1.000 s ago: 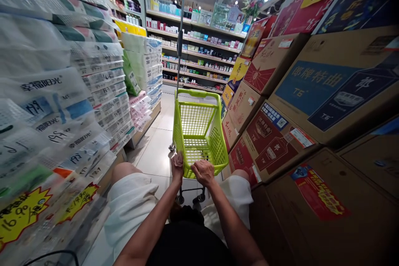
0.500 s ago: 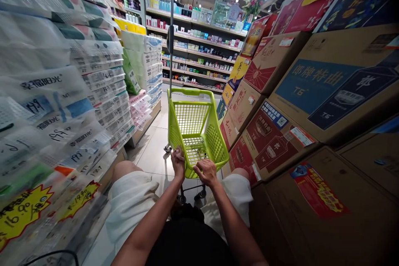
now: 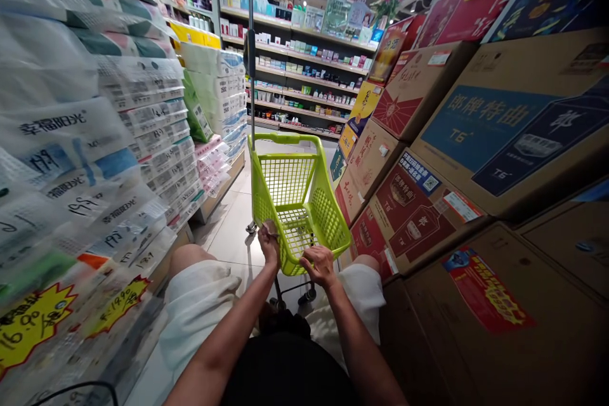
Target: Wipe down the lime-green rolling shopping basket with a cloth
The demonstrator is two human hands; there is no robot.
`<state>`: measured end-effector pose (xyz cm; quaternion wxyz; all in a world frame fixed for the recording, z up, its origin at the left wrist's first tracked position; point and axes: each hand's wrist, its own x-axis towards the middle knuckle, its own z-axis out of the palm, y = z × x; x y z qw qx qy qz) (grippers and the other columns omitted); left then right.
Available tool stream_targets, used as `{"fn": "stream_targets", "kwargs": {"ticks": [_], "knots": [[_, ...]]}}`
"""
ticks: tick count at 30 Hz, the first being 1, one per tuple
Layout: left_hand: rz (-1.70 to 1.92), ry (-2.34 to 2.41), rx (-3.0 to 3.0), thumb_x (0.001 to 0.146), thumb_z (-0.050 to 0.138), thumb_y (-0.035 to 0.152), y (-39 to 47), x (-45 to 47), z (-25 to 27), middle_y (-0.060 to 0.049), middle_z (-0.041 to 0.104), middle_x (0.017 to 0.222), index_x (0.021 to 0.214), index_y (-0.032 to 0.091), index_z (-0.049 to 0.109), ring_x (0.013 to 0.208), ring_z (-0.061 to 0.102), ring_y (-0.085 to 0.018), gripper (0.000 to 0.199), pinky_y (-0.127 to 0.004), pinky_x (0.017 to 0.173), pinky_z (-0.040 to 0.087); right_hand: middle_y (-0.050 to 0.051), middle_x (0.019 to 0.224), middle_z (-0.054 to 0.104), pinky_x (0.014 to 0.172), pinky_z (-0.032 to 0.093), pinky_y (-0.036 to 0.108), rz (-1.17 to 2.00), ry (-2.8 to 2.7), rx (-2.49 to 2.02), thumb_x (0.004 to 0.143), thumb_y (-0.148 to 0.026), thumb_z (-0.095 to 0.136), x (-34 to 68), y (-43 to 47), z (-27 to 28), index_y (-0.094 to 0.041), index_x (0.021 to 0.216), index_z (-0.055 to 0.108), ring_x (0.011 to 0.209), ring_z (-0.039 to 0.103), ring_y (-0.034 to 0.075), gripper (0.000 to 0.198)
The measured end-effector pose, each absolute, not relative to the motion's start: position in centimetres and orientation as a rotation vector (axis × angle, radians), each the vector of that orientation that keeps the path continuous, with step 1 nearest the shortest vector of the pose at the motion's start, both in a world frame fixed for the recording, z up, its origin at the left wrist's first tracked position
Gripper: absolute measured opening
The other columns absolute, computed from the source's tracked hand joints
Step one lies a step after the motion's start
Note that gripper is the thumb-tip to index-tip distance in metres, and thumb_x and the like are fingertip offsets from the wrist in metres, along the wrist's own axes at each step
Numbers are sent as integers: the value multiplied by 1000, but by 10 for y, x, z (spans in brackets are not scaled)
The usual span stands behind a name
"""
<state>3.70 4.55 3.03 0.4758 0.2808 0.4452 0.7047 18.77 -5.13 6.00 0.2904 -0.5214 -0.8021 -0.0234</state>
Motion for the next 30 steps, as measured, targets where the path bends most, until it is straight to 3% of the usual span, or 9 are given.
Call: {"fn": "stream_targets", "kwargs": {"ticks": [5, 9, 15, 23, 30], "knots": [[1836, 1139, 1344, 99, 58, 41, -24, 47, 16, -13, 53, 136, 118, 26, 62, 142, 44, -29, 24, -48, 124, 34, 3, 65, 61, 75, 33, 31, -75, -2138, -1435, 107, -48, 26, 197, -57, 60, -22, 66, 56, 68, 53, 17, 57], [1635, 1092, 1787, 94, 62, 31, 1, 31, 46, -14, 52, 131, 110, 25, 68, 137, 44, -32, 17, -55, 123, 34, 3, 65, 60, 77, 34, 31, -57, -2138, -1439, 107, -46, 26, 203, -59, 61, -22, 65, 55, 68, 54, 16, 56], [1510, 1317, 1671, 85, 70, 23, 79, 6, 95, -13, 47, 120, 96, 20, 70, 115, 53, -31, 11, -55, 114, 44, 3, 66, 60, 82, 36, 31, -17, -2130, -1445, 107, -47, 25, 198, -56, 62, -22, 66, 54, 69, 53, 16, 56], [1325, 1029, 2093, 82, 61, 14, -21, 3, 52, -14, 53, 123, 99, 23, 74, 121, 50, -31, 23, -52, 111, 45, 3, 69, 65, 93, 37, 32, -10, -2133, -1427, 106, -43, 32, 192, -61, 66, -23, 70, 59, 72, 57, 17, 50], [1465, 1282, 1800, 76, 67, 12, 89, -13, 98, -12, 50, 112, 93, 21, 74, 113, 48, -33, 20, -60, 111, 41, -1, 67, 64, 108, 32, 37, -3, -2123, -1396, 105, -42, 36, 190, -65, 72, -23, 70, 60, 70, 56, 15, 47]]}}
